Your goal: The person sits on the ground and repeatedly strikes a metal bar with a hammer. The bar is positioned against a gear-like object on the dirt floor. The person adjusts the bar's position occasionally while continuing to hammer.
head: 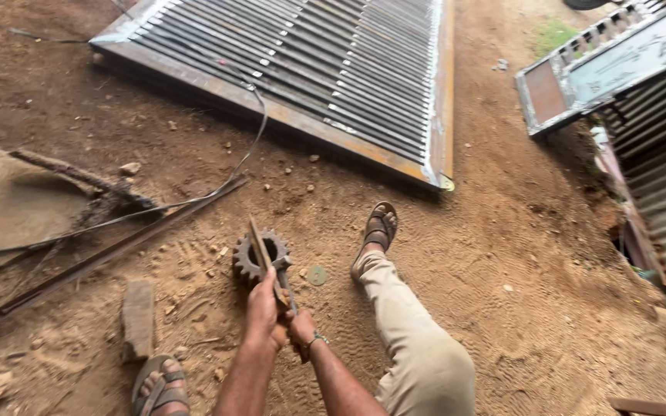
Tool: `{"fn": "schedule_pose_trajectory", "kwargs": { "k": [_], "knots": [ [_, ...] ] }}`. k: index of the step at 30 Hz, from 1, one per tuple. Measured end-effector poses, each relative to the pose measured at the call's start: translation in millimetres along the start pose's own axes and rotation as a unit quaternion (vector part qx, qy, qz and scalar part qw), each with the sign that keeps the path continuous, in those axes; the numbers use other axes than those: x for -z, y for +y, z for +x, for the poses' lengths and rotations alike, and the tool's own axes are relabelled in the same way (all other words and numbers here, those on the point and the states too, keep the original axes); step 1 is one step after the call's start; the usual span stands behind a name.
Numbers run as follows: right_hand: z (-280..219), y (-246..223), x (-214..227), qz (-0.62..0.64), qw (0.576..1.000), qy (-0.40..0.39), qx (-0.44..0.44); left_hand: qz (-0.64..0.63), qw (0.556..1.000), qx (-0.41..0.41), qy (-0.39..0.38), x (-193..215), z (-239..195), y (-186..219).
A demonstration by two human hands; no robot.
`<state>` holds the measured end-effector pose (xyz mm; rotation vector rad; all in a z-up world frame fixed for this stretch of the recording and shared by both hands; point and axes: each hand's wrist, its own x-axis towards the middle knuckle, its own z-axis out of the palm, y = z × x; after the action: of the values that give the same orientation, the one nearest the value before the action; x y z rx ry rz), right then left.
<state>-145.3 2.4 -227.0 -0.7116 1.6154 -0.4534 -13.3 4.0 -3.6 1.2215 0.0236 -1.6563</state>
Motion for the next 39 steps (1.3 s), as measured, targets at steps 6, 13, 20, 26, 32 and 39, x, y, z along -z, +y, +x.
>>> {"fn": "schedule_pose_trajectory", "kwargs": {
  "k": [6,13,20,26,32,39],
  "knots": [
    [-3.8,-3.6,-1.0,-0.014,0.998,0.032,-0.048,-0.039,0.999,-0.021,-0.023,-1.0,-1.4,4.8],
    [12.7,24.9,2.8,0.237,0.947,-0.208,0.059,0.037,0.999,-0.038,0.001,-21.9,-32.9,1.0],
    [25.7,41.7,10.2,0.325,0.923,-0.174,-0.113,0.071,0.997,-0.003,0.004,-24.2,-33.7,-1.3],
    [29.4,42.6,11.7,0.243,0.938,-0.244,-0.045,0.065,0.998,0.003,0.001,-25.9,-32.0,-6.9],
    [35.4,45.8,8.9,0.347,0.907,-0.215,-0.105,0.065,0.998,0.004,-0.008,-25.4,-31.7,-5.6],
    [39.5,39.9,5.5,0.178,0.971,-0.163,-0.007,0.044,0.999,0.019,0.003,-12.7,-14.7,-10.5]
  ]
}}
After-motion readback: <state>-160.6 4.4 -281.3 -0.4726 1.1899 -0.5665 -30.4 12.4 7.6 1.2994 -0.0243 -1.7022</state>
